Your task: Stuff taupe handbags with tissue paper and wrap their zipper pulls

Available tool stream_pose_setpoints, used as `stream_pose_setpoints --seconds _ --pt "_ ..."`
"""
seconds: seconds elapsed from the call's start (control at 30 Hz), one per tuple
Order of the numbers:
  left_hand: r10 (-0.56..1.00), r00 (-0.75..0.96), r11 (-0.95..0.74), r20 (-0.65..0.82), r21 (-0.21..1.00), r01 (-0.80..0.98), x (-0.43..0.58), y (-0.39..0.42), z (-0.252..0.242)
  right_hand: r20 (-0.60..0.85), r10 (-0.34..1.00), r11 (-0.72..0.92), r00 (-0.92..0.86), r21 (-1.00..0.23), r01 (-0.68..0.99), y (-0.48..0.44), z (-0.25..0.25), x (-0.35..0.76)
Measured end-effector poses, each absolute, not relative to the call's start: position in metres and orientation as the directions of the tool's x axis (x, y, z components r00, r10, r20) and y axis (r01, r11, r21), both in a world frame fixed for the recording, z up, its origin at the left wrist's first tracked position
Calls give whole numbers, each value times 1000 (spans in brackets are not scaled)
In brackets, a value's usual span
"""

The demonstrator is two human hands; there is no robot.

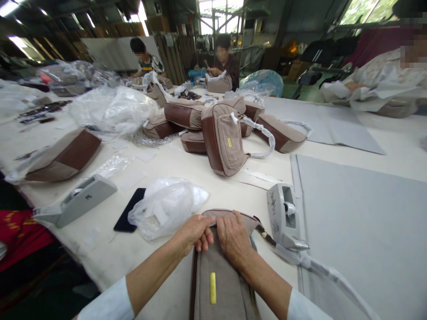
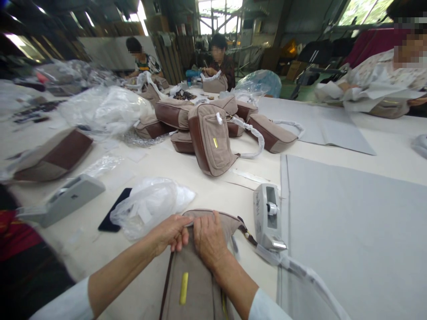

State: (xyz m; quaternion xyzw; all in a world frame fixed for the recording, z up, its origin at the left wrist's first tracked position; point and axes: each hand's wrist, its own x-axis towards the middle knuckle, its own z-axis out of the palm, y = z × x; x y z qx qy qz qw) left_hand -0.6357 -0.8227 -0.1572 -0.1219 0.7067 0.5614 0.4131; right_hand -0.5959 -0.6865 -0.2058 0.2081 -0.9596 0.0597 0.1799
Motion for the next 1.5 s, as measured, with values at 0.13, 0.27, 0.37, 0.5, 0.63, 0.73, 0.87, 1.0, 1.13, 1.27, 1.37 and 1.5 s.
stream_pose_setpoints --seconds 0.13,0.27,0.37,0.5,0.63,0.73,0.87,1.0,1.13,1.27,1.37,1.5 --pt "292 -659 340 -694 719 -606 -637 -819 -158 388 -362 906 -848 -66 -417 -686 -202 -596" --pt "298 -699 350 -650 756 -554 -636 -813 -158 419 -335 899 -844 -125 -419 -687 -205 -596" --pt "298 -731 368 -614 780 -506 -634 -811 -156 448 -280 903 -849 -178 -392 -686 -210 -595" --pt "337 -739 339 -583 808 -482 -632 -815 -153 408 -105 817 -907 -484 -312 -676 -213 -588" --pt "308 -681 288 -664 748 -599 -637 -817 -154 213 -46 573 -976 -795 -200 -662 -211 -581" --pt "320 -688 422 -651 748 -512 -644 -814 -158 168 -13 493 -986 -857 -152 -658 -207 -579" --pt "334 -763 530 -554 779 -334 -652 -810 -163 171 6 444 -985 -883 -151 -658 -200 -582" --pt "544 -811 513 -214 850 119 -659 -814 -163 123 10 405 -992 -908 -108 -657 -193 -589" --pt "647 -739 509 -189 828 234 -667 -822 -163 34 16 366 -999 -930 -26 -653 -187 -595" --pt "675 -714 545 -183 777 316 -669 -823 -166 -2 7 318 -1000 -948 4 -652 -187 -596" --pt "681 -720 561 -134 728 394 -667 -821 -170 -8 31 337 -999 -941 18 -653 -192 -596" --pt "672 -727 543 -138 760 358 -662 -824 -169 52 68 347 -996 -938 -25 -656 -196 -593"
